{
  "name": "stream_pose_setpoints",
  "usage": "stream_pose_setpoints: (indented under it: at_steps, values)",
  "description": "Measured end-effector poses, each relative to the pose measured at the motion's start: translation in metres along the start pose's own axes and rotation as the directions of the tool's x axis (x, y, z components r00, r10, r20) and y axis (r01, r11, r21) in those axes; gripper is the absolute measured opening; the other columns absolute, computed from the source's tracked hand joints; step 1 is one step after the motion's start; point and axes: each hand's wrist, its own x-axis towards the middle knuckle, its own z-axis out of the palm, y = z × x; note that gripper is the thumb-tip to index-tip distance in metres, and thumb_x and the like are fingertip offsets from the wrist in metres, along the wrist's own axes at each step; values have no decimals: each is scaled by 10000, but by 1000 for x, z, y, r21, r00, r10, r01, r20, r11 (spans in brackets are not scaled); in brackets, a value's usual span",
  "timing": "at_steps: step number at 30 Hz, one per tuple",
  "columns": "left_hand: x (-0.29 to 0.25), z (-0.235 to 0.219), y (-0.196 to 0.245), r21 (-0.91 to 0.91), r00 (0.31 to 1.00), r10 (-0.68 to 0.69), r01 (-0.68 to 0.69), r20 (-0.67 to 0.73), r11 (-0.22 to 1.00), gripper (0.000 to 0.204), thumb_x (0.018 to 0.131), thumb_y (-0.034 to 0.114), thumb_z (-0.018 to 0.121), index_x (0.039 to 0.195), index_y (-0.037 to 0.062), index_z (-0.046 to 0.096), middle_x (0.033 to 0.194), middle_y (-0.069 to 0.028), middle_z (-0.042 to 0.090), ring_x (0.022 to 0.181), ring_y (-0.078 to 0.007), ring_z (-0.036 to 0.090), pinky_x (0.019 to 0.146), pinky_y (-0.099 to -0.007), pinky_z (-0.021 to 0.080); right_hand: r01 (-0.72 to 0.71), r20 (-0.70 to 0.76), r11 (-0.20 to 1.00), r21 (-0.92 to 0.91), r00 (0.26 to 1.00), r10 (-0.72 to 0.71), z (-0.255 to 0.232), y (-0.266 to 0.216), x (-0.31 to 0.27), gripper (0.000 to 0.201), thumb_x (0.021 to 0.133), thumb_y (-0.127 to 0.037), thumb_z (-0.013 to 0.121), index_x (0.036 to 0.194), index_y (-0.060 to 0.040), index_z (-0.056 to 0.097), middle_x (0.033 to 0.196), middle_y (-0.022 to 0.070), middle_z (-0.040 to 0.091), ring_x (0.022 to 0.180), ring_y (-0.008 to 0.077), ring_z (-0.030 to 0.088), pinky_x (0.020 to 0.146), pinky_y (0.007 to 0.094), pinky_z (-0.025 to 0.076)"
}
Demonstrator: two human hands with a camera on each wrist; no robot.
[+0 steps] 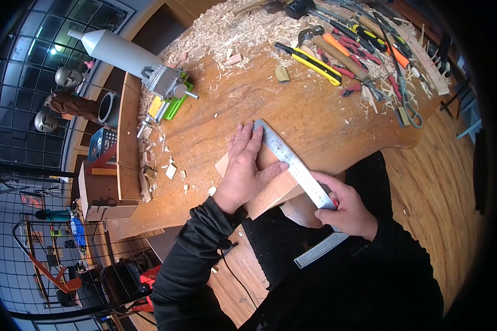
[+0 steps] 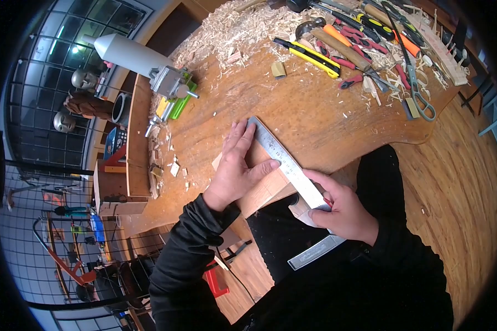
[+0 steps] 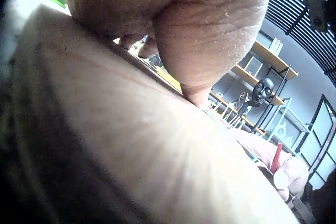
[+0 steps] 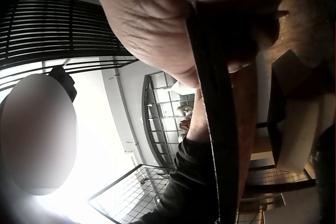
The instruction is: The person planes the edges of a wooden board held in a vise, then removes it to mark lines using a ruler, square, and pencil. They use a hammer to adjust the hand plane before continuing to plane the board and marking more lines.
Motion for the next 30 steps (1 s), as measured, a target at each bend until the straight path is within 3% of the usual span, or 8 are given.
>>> stream_pose_setpoints:
  at_steps: [2,17,30]
  values:
    - [0,0,0,-3,1000,0,0,0,1000,992,860,493,854,1552,-85,439,1625,-371,361,1559,-529,275,1287,-525,218,4,35,1000,-22,999,-3,-2,-1,-1,775,891,127,623,1611,-23,381,982,45,673,785,50,628,665,243,520]
    - [1,-1,1,-5,1000,-2,2,18,1000,977,871,501,841,1545,-89,450,1623,-379,359,1560,-533,268,1290,-529,201,-11,33,999,-30,999,12,0,-5,-3,781,888,118,628,1613,-5,363,1094,99,690,863,77,671,705,257,546]
    - [0,-1,2,-20,1000,-1,1,-3,1000,954,850,474,869,1534,-66,481,1609,-367,390,1552,-527,293,1273,-527,257,-23,27,998,-59,999,25,1,-7,-6,780,884,113,630,1606,5,359,1075,116,679,850,93,667,685,264,544]
